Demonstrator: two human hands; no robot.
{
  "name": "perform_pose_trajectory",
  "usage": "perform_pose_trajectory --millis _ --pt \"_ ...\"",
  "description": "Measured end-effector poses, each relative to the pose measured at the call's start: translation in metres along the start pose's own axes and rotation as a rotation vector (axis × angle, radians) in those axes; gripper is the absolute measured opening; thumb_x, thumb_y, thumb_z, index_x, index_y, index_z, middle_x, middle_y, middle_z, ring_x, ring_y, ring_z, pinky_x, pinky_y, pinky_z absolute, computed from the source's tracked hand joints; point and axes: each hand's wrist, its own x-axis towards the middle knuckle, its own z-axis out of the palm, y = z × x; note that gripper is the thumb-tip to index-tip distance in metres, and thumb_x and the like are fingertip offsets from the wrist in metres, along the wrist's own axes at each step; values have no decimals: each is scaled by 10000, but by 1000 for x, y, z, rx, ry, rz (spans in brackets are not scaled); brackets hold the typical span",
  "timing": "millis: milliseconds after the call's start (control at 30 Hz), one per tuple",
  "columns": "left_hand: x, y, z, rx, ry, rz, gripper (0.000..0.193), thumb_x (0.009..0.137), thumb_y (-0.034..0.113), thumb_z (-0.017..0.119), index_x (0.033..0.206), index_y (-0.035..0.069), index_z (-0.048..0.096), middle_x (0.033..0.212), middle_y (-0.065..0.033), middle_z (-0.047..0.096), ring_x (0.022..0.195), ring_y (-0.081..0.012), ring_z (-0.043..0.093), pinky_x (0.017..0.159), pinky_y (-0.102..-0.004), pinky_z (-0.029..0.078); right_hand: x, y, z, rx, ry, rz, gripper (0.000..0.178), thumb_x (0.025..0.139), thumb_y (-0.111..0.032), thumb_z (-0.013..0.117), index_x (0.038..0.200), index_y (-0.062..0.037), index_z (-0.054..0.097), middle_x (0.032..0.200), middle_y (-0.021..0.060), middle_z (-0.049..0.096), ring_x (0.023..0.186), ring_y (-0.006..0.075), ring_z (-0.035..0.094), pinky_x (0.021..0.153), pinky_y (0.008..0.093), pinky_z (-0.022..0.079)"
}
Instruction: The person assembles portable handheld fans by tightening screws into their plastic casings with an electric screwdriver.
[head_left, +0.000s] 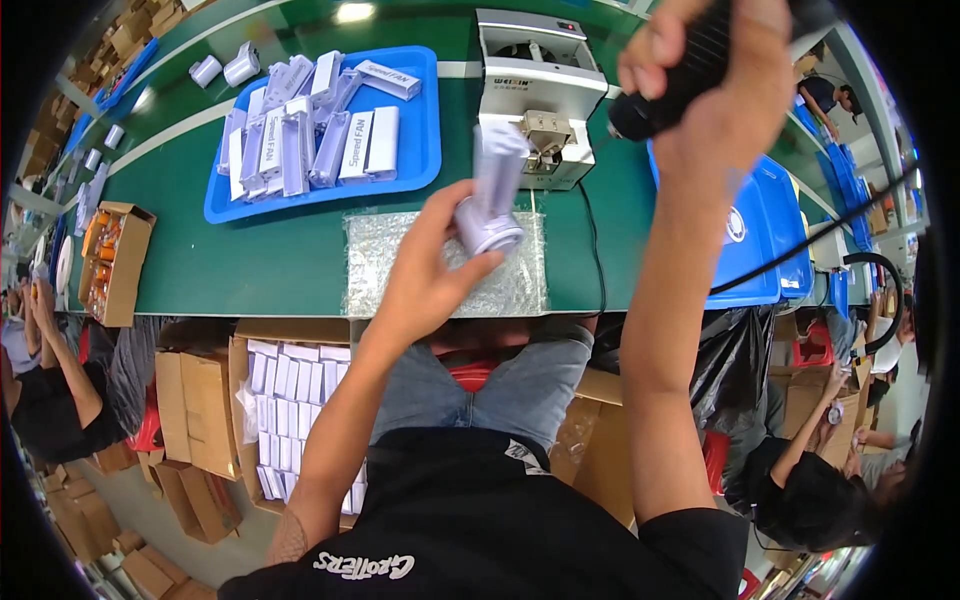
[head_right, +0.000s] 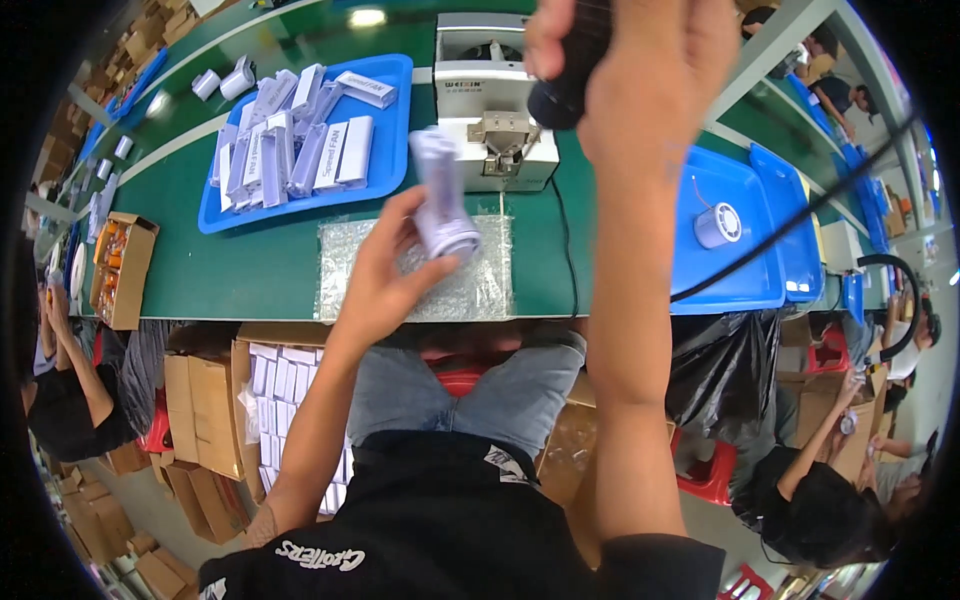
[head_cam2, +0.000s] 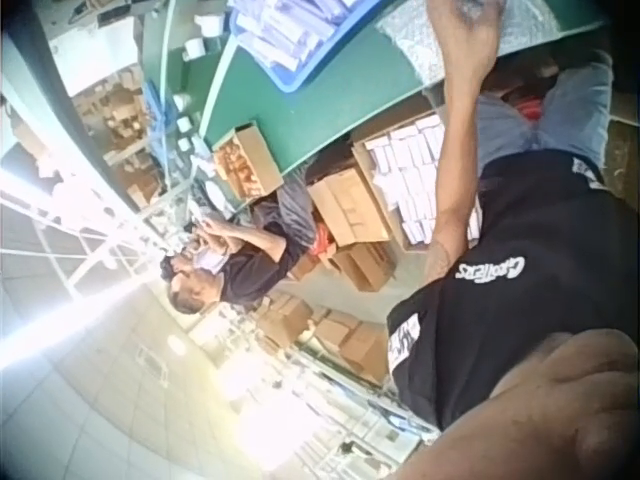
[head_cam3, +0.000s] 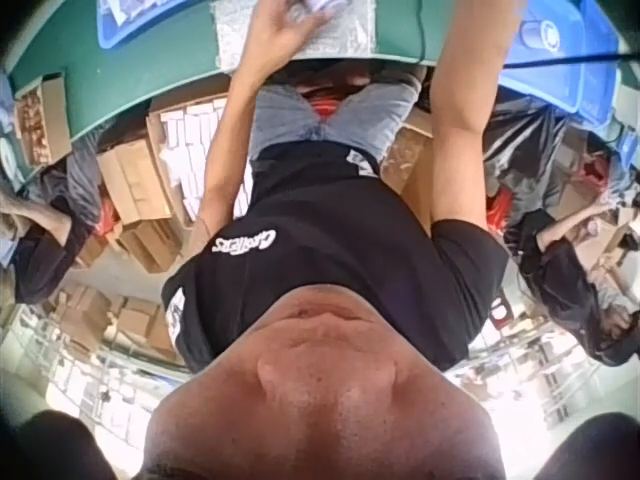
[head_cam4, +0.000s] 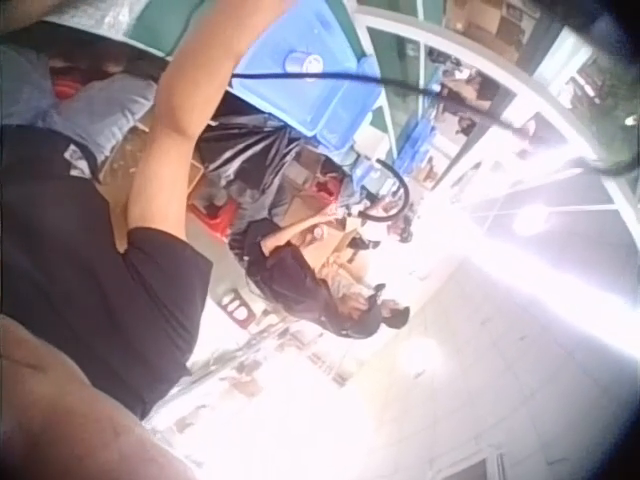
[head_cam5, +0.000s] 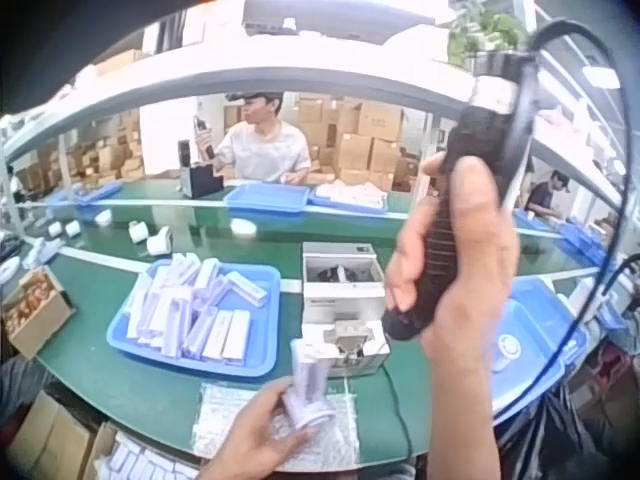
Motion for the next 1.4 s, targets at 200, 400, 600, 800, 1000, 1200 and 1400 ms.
perform_pose_trajectory --millis 200,400,600,800,1000,1200,1400 --pt "3 -4 0 195 -25 89 665 876 54 799 1478 26 519 1347 -114 628 1295 -221 574 1146 -356 396 -27 4 42 -666 188 -104 578 1125 -560 430 1268 -11 540 563 34 526 369 125 490 366 259 436" --pt "4 -6 1 184 -27 72 666 879 58 800 1478 19 512 1326 -106 638 1266 -208 588 1134 -347 402 -33 26 54 -1697 343 -274 688 1115 -641 366 1307 2 515 553 44 536 372 131 525 374 253 470" --pt "5 -7 0 192 -31 74 660 883 49 797 1477 19 510 1323 -107 639 1267 -206 591 1136 -348 405 -40 26 47 -1515 364 -214 575 1117 -554 444 1268 -5 520 568 48 542 385 123 521 380 251 453" --pt "7 -5 -1 164 -32 99 652 884 47 798 1467 18 507 1308 -111 642 1259 -199 592 1137 -348 406 -42 26 44 -1334 380 -166 468 1119 -467 523 1229 -11 525 583 52 549 398 115 516 386 249 437" --pt "5 3 7 238 17 13 618 860 58 830 1400 20 535 1251 -118 658 1189 -202 623 1078 -349 456 -39 21 44 -1162 365 -155 413 1126 -387 558 1258 4 528 608 62 563 419 108 524 387 248 426" --pt "4 -1 9 188 68 39 623 855 71 843 1401 16 548 1275 -119 663 1204 -208 630 1098 -361 462 -19 -3 48 -1156 230 -202 384 1127 -383 558 1239 -15 558 617 35 564 423 113 532 367 247 425" --pt "5 -12 3 154 28 68 686 852 83 848 1453 3 527 1310 -120 660 1232 -225 633 1129 -385 454 16 -9 -3 -1284 121 -222 261 1097 -323 640 1116 -69 584 657 25 568 443 97 511 401 237 409"
